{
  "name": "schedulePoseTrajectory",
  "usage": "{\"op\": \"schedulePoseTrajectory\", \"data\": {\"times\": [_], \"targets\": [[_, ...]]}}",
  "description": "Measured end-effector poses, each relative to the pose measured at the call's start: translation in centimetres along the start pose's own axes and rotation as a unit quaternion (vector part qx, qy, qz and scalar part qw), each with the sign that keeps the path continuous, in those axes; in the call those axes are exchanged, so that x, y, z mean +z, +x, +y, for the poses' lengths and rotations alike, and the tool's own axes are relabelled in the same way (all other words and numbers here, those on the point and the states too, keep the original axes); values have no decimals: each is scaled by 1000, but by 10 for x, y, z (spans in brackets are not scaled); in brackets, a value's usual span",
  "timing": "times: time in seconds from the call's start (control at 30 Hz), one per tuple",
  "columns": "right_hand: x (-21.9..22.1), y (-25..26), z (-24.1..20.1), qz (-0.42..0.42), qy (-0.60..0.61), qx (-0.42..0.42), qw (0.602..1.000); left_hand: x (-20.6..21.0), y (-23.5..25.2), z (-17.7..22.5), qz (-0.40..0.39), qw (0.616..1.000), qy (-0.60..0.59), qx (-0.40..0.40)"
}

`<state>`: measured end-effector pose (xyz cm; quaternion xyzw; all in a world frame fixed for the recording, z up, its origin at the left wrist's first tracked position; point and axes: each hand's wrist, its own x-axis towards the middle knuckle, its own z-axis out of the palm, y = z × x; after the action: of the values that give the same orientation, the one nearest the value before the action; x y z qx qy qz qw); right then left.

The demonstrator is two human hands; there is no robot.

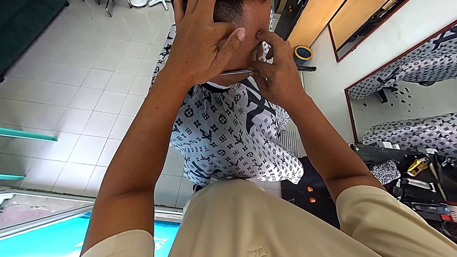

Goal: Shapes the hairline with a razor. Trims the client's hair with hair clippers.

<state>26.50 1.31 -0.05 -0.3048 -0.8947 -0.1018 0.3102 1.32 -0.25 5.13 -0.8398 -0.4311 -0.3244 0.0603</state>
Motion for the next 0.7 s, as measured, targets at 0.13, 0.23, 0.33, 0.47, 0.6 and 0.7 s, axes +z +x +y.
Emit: {"op": "schedulePoseTrajectory", "data": {"times": [0.13, 0.23, 0.33, 0.47, 0.6, 0.7], "targets": [[1, -1, 0, -1, 7, 1, 1000, 1, -1, -1, 3, 1000, 0, 1], [1, -1, -1, -4, 3, -1, 1000, 1, -1, -1, 2, 1000, 2, 3], [-4, -2, 0, 6, 23, -2, 1000, 1, -5, 0, 28, 999, -2, 31], [-23, 0, -3, 43, 71, 7, 997, -1, -13, 9, 72, 992, -43, 96], [-31, -1, -9, 60, 138, 41, 988, -7, -10, 17, 84, 986, -113, 94], [-27, -5, 2, 112, 155, 48, 980, -17, -8, 11, 86, 989, -110, 48]]}}
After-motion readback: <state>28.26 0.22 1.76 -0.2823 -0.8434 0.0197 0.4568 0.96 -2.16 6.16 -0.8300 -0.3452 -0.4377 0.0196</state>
